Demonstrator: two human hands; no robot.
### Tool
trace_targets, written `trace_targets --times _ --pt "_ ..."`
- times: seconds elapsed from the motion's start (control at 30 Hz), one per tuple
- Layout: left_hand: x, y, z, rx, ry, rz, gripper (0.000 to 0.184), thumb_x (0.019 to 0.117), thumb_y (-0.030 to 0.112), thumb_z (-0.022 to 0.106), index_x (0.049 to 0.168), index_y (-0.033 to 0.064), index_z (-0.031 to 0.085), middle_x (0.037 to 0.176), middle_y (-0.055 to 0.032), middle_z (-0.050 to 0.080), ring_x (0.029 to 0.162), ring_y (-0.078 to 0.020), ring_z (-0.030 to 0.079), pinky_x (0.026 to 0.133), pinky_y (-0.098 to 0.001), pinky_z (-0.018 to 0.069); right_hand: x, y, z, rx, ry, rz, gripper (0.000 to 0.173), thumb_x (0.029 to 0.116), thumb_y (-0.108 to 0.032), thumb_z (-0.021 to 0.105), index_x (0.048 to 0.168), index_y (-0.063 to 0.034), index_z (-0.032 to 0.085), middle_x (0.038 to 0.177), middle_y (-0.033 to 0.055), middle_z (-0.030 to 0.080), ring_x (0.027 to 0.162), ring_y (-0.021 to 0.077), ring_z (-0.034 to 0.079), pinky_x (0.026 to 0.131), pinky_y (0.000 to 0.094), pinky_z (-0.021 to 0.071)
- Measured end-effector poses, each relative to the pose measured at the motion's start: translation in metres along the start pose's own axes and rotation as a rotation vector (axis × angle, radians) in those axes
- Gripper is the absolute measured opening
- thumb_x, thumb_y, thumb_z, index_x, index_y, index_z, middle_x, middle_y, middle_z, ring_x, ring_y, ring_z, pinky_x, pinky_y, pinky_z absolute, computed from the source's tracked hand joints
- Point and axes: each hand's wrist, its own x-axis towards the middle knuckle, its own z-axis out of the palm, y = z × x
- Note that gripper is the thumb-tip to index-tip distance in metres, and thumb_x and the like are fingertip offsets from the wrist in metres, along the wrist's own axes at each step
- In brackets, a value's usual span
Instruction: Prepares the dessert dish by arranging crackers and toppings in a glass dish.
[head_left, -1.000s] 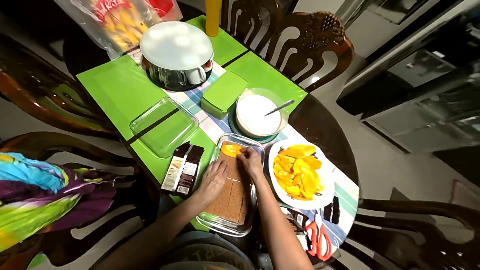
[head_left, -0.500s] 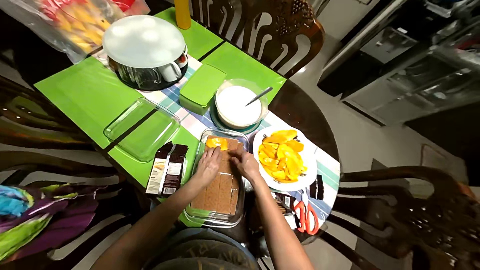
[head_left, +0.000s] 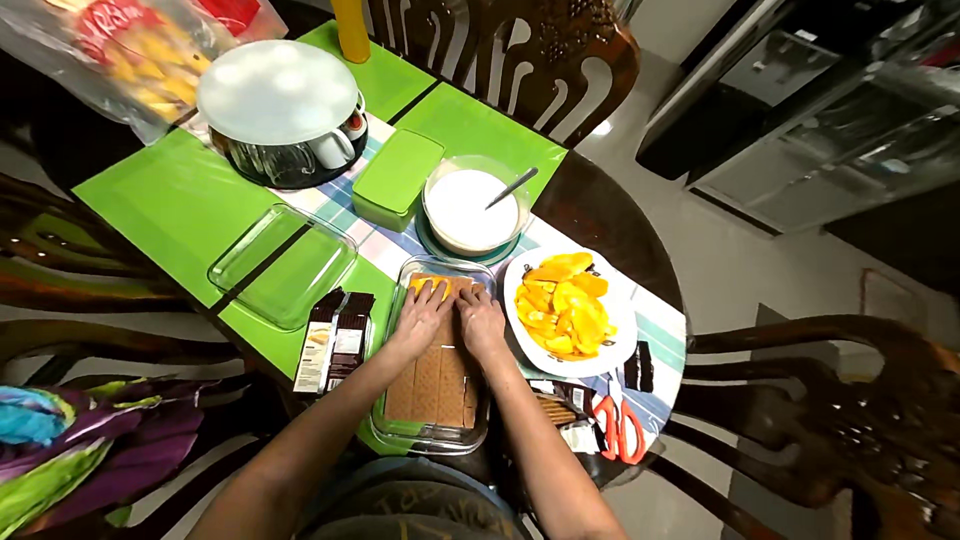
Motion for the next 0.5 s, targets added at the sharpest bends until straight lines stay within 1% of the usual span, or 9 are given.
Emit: trace_targets --times 0.1,0.17,0.2,0.23,0.27,0.33,0.4,0.43,0.5 --pt "-0.002 -0.004 0.003 0.000 0.007 -0.006 0.063 0.0977 -0.005 0.048 0.156 0.0160 0.043 0.166 -0.0175 0.030 0.152 -0.0452 0.025 0.116 -0.0721 0.0226 -0.001 -0.002 0.001 0.035 -0.007 -0.029 0.045 0.1006 0.000 0.041 0.138 -0.0122 0.063 0.154 0.0066 0.050 0.141 0.0340 0.045 0.108 0.0548 0.0406" --pt "-0.004 -0.004 0.007 -0.016 0.074 0.026 0.063 0.0949 -0.006 0.051 0.154 0.0145 0.047 0.163 -0.0194 0.034 0.150 -0.0468 0.029 0.116 -0.0723 0.0230 -0.005 0.002 0.000 0.107 0.027 -0.056 0.042 0.1013 -0.003 0.042 0.136 -0.0119 0.064 0.152 0.0079 0.052 0.139 0.0342 0.048 0.108 0.0553 0.0417" --pt "-0.005 -0.003 0.008 -0.022 0.110 0.044 0.063 0.0935 -0.007 0.053 0.153 0.0134 0.048 0.162 -0.0210 0.036 0.149 -0.0479 0.030 0.116 -0.0720 0.0234 -0.008 0.008 -0.003 0.152 0.077 -0.064 0.039 0.1028 -0.008 0.044 0.135 -0.0141 0.066 0.149 0.0066 0.055 0.137 0.0326 0.050 0.107 0.0540 0.0432" --pt "-0.007 -0.001 0.006 -0.027 0.152 0.063 0.063 0.0923 -0.008 0.054 0.151 0.0127 0.051 0.160 -0.0229 0.039 0.147 -0.0496 0.034 0.115 -0.0719 0.0254 -0.012 0.017 -0.007 0.192 0.166 -0.062 0.035 0.1041 -0.015 0.047 0.131 -0.0157 0.068 0.145 0.0054 0.059 0.133 0.0307 0.054 0.105 0.0520 0.0458" --pt "-0.012 0.002 0.004 -0.037 0.193 0.079 0.061 0.0912 -0.009 0.055 0.148 0.0123 0.055 0.157 -0.0246 0.043 0.144 -0.0509 0.038 0.113 -0.0710 0.0290 -0.019 0.028 -0.014 0.228 0.252 -0.036 0.032 0.1033 -0.018 0.050 0.128 -0.0152 0.070 0.141 0.0057 0.062 0.129 0.0298 0.057 0.102 0.0511 0.0478" --pt "-0.025 0.011 -0.003 -0.051 0.241 0.095 0.056 0.0901 -0.009 0.057 0.141 0.0123 0.062 0.151 -0.0260 0.049 0.138 -0.0514 0.045 0.110 -0.0685 0.0356 -0.038 0.060 -0.035 0.256 0.384 0.103 0.029 0.1006 -0.021 0.056 0.123 -0.0132 0.073 0.130 0.0081 0.068 0.122 0.0297 0.062 0.101 0.0508 0.0505" --pt "-0.042 0.022 -0.007 -0.062 0.227 0.096 0.048 0.0895 -0.007 0.059 0.134 0.0113 0.067 0.147 -0.0256 0.052 0.135 -0.0507 0.048 0.107 -0.0678 0.0390 -0.057 0.104 -0.051 0.244 0.419 0.305 0.029 0.1001 -0.024 0.058 0.121 -0.0098 0.073 0.125 0.0131 0.069 0.120 0.0327 0.063 0.100 0.0526 0.0503" --pt "-0.051 0.027 -0.007 -0.057 0.198 0.092 0.044 0.0910 -0.004 0.060 0.131 0.0114 0.068 0.147 -0.0244 0.053 0.134 -0.0496 0.049 0.106 -0.0666 0.0405 -0.065 0.124 -0.053 0.241 0.411 0.402 0.028 0.0991 -0.024 0.060 0.120 -0.0084 0.072 0.124 0.0158 0.068 0.120 0.0351 0.062 0.100 0.0540 0.0500" --pt "-0.062 0.034 -0.005 -0.042 0.159 0.097 0.037 0.0939 0.004 0.062 0.129 0.0115 0.070 0.147 -0.0235 0.053 0.134 -0.0490 0.050 0.106 -0.0659 0.0414 -0.079 0.154 -0.055 0.255 0.340 0.525 0.031 0.0973 -0.022 0.063 0.123 -0.0081 0.071 0.128 0.0189 0.065 0.122 0.0386 0.059 0.100 0.0563 0.0486"
